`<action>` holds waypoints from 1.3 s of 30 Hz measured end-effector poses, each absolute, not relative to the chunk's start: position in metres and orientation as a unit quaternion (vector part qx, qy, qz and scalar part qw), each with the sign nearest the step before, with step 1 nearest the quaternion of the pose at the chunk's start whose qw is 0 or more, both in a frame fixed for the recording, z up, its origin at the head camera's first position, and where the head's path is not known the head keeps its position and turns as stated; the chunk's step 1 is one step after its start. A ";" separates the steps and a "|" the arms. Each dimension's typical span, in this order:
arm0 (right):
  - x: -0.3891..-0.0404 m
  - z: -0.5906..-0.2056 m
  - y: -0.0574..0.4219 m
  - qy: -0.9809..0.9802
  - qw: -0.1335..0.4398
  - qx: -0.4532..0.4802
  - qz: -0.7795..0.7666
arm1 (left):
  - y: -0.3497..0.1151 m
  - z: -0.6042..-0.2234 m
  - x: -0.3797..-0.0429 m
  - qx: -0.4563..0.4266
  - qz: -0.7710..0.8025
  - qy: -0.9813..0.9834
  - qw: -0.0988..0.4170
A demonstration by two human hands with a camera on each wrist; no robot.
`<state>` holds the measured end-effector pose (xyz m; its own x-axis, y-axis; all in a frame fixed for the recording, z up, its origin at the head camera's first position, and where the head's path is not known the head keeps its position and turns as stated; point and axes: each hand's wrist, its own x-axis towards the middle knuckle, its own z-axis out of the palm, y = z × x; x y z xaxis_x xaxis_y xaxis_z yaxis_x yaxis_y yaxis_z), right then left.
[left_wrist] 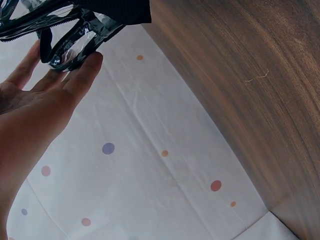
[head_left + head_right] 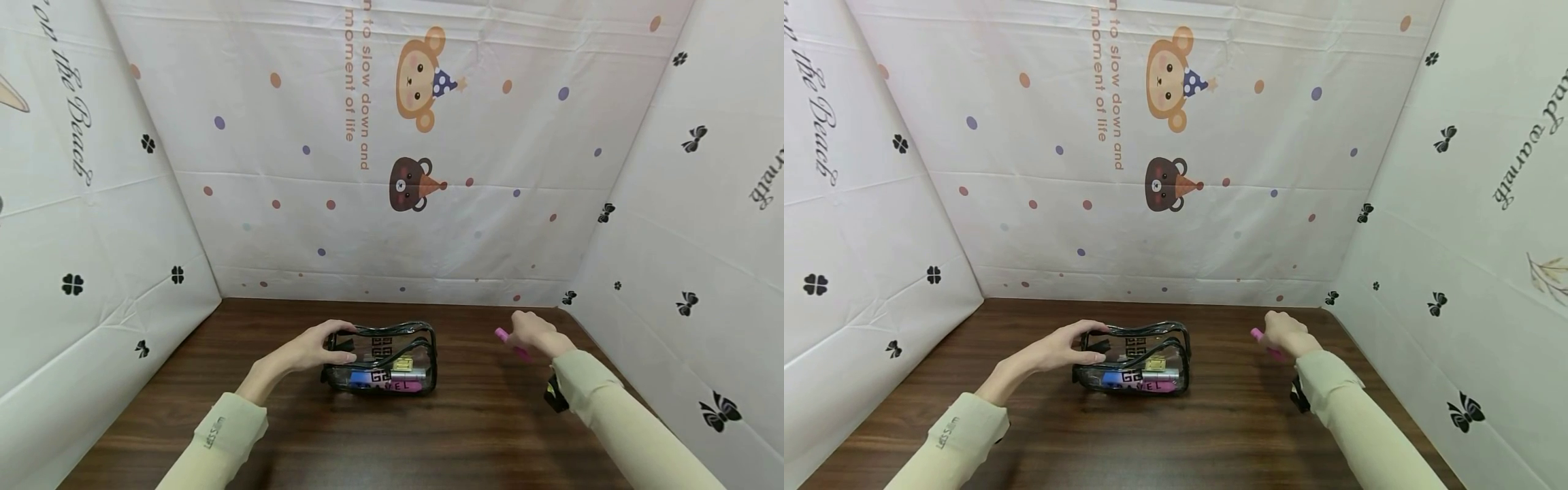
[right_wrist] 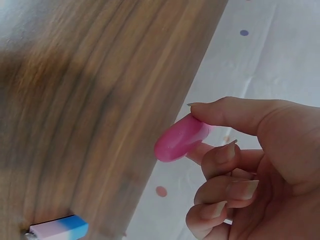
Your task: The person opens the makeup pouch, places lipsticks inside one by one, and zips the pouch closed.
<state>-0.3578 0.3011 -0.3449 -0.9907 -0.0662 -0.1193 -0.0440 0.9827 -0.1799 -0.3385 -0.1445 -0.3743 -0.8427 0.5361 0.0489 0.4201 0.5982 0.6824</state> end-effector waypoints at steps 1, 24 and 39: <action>-0.358 -0.344 0.300 0.994 0.061 -0.030 -0.089 | -0.145 -0.374 -0.339 0.268 0.359 0.890 0.081; -0.362 -0.313 0.253 0.991 0.052 -0.076 -0.095 | -0.144 -0.375 -0.339 0.270 0.361 0.889 0.080; -0.361 -0.289 0.211 0.989 0.036 -0.110 -0.094 | -0.145 -0.375 -0.339 0.268 0.359 0.890 0.080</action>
